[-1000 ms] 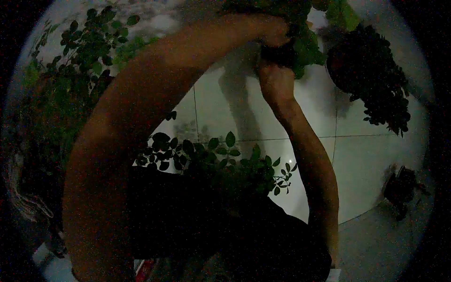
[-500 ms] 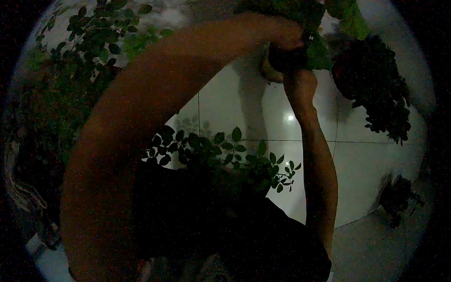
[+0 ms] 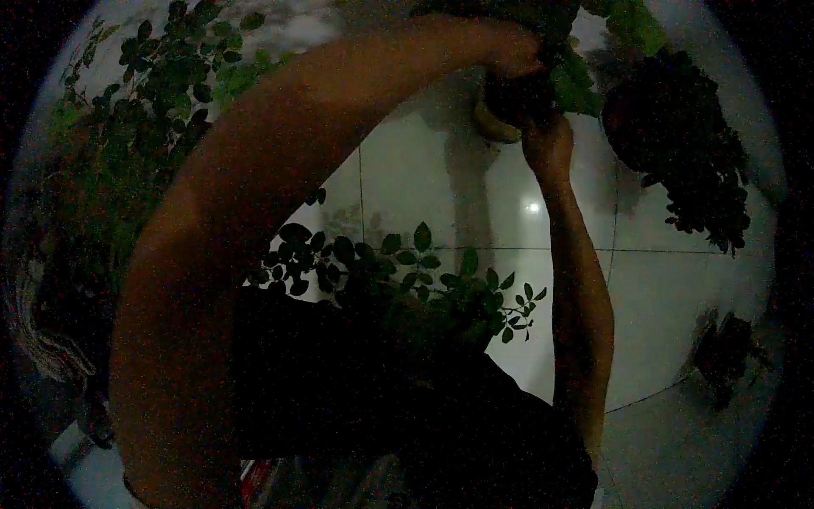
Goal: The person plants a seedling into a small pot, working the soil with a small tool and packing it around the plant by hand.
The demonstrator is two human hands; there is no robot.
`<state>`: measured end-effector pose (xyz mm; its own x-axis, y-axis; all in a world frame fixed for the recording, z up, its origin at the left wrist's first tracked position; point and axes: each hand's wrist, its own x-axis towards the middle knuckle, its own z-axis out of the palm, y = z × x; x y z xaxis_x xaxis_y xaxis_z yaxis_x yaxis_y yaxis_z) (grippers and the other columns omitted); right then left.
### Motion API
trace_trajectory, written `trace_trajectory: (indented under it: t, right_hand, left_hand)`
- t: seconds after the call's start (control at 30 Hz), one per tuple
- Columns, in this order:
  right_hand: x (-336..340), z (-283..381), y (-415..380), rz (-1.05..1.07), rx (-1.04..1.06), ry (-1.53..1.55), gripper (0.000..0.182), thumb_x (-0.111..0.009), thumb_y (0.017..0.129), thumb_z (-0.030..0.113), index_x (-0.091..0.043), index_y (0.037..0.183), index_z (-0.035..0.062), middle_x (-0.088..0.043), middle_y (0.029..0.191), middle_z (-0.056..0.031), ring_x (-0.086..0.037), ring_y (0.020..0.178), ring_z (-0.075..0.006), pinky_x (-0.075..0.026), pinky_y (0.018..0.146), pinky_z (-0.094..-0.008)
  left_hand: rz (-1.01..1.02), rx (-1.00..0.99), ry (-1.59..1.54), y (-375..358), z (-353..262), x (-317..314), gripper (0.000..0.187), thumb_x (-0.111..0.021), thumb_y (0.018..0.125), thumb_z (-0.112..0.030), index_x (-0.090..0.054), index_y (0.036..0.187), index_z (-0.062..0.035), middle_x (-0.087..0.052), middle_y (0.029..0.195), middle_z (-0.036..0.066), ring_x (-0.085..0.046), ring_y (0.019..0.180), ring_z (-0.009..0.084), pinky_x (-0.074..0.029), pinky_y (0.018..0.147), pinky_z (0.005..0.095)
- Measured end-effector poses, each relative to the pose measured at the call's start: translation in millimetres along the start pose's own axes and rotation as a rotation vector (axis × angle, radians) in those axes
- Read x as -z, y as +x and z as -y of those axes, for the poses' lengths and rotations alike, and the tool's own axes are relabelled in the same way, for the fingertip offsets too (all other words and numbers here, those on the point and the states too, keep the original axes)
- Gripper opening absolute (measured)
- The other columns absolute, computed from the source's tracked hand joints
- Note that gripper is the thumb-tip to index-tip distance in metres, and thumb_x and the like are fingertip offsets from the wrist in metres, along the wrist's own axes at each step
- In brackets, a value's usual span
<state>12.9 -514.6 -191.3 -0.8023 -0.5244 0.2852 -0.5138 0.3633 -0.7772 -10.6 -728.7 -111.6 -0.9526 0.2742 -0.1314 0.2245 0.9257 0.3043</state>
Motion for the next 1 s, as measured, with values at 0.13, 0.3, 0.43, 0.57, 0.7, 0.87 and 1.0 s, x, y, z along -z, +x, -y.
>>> trace_trajectory:
  t: [0.13, 0.3, 0.43, 0.57, 0.7, 0.87, 1.0]
  right_hand:
    - [8, 15, -9, 0.027, 0.015, -0.271, 0.033, -0.071, 0.092, 0.031, -0.072, 0.105, 0.001, -0.074, 0.095, -0.0231, -0.071, 0.08, -0.0413, -0.055, 0.07, -0.0471]
    - [-5, 36, -1, 0.069, 0.167, -0.544, 0.027, -0.076, 0.087, 0.029, -0.073, 0.098, 0.0049, -0.072, 0.087, -0.0202, -0.068, 0.073, -0.0401, -0.053, 0.066, -0.0483]
    - [-21, 30, 2, -0.023, 0.357, -0.433, 0.03, -0.074, 0.087, 0.033, -0.073, 0.107, 0.0098, -0.074, 0.097, -0.0173, -0.07, 0.088, -0.0391, -0.056, 0.076, -0.0522]
    - [-8, 41, -4, 0.129, 0.22, -0.516, 0.019, -0.071, 0.088, 0.025, -0.074, 0.099, 0.0102, -0.073, 0.089, -0.0177, -0.069, 0.079, -0.0391, -0.053, 0.067, -0.0511]
    - [-4, 51, -17, 0.106, 0.126, -0.608, 0.012, -0.068, 0.087, 0.014, -0.076, 0.097, 0.0104, -0.072, 0.089, -0.019, -0.069, 0.076, -0.0381, -0.052, 0.063, -0.0486]
    - [-5, 49, -10, 0.108, 0.151, -0.527, 0.026, -0.074, 0.086, 0.033, -0.075, 0.102, 0.0122, -0.073, 0.091, -0.0161, -0.07, 0.079, -0.038, -0.054, 0.067, -0.0502]
    - [-25, 34, 0, 0.002, 0.324, -0.558, 0.037, -0.079, 0.083, 0.04, -0.073, 0.111, 0.0152, -0.074, 0.101, -0.0132, -0.071, 0.087, -0.0377, -0.056, 0.073, -0.0519]
  left_hand:
    - [0.0, 0.005, 0.0, 0, -2, -2, 0.037, -0.05, 0.1, -0.031, -0.07, 0.106, 0.0003, -0.069, 0.101, 0.025, -0.066, 0.09, 0.0399, -0.053, 0.083, 0.0521]
    - [0.004, 0.035, 0.007, -6, -1, -2, 0.037, -0.05, 0.1, -0.03, -0.07, 0.107, 0.0001, -0.069, 0.102, 0.025, -0.066, 0.09, 0.0397, -0.052, 0.083, 0.0519]
    - [0.0, 0.04, 0.017, -7, -3, -4, 0.036, -0.05, 0.101, -0.03, -0.07, 0.108, -0.0001, -0.069, 0.102, 0.025, -0.065, 0.09, 0.0396, -0.052, 0.083, 0.0517]
    - [-0.014, 0.029, 0.035, -8, -4, -7, 0.036, -0.05, 0.101, -0.029, -0.069, 0.109, -0.0002, -0.068, 0.103, 0.025, -0.065, 0.09, 0.0394, -0.052, 0.083, 0.0515]
    - [-0.004, 0.021, -0.002, -5, 3, -8, 0.036, -0.05, 0.101, -0.029, -0.069, 0.109, -0.0004, -0.068, 0.103, 0.025, -0.064, 0.09, 0.0393, -0.052, 0.083, 0.0514]
    - [0.004, 0.004, 0.012, 4, 1, -9, 0.035, -0.049, 0.101, -0.029, -0.069, 0.11, -0.0006, -0.068, 0.104, 0.025, -0.064, 0.09, 0.0391, -0.052, 0.083, 0.0512]
    - [0.005, 0.004, 0.016, 2, 1, -7, 0.035, -0.049, 0.101, -0.028, -0.068, 0.111, -0.0008, -0.067, 0.104, 0.025, -0.064, 0.091, 0.0389, -0.051, 0.083, 0.051]
